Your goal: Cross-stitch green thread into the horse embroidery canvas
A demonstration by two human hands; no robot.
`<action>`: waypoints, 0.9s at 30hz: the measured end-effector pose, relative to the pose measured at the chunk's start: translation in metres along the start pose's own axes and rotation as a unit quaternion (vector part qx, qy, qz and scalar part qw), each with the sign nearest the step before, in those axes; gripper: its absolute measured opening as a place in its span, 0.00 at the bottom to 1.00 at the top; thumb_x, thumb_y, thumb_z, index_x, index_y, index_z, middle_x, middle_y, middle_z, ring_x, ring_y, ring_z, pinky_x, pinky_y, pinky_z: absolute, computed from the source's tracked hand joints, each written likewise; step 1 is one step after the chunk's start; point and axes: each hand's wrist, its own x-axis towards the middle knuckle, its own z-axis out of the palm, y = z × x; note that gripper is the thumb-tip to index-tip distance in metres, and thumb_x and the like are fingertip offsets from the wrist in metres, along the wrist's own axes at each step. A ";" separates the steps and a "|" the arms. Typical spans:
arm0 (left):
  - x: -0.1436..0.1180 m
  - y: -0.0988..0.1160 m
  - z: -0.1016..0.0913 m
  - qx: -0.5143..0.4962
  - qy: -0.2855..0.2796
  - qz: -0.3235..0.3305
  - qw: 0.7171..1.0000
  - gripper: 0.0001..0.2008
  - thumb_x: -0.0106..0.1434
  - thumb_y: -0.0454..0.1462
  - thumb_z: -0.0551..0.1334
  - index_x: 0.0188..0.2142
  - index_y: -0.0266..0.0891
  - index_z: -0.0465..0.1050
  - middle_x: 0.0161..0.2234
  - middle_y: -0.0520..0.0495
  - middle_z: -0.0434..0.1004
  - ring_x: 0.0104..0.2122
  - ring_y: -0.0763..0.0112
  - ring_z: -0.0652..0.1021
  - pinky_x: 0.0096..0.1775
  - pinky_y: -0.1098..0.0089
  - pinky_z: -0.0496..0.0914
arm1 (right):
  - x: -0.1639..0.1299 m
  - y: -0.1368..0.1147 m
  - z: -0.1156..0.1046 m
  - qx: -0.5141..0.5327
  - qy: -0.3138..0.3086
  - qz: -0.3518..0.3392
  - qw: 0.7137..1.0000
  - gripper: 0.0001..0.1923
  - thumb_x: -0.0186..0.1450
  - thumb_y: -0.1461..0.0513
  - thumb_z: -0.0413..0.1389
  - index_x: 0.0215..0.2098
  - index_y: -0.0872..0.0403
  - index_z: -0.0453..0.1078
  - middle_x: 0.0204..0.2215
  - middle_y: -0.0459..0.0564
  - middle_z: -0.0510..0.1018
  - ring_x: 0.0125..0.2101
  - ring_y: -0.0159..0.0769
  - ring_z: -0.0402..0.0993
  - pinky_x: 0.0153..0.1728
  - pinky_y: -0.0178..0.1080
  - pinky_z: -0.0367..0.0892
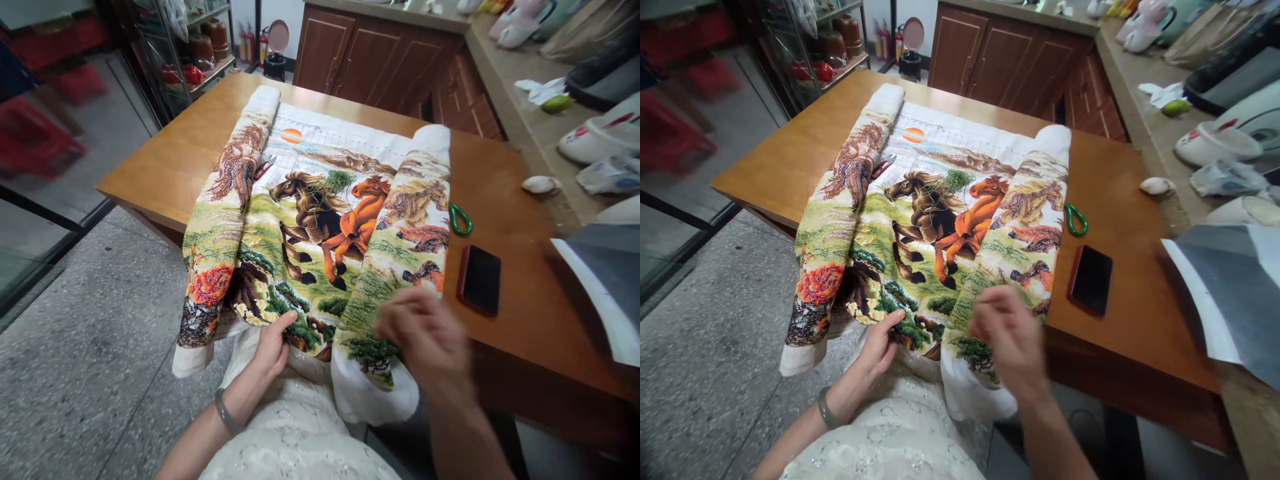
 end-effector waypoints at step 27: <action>0.005 -0.007 -0.005 -0.006 -0.029 0.023 0.999 0.15 0.47 0.40 0.78 0.36 0.49 0.81 0.39 0.43 0.91 0.55 0.44 0.86 0.64 0.49 0.78 | 0.005 0.046 0.078 -0.227 -0.110 -0.067 0.965 0.15 0.74 0.66 0.56 0.39 0.54 0.87 0.25 0.49 0.85 0.22 0.36 0.77 0.29 0.36 0.63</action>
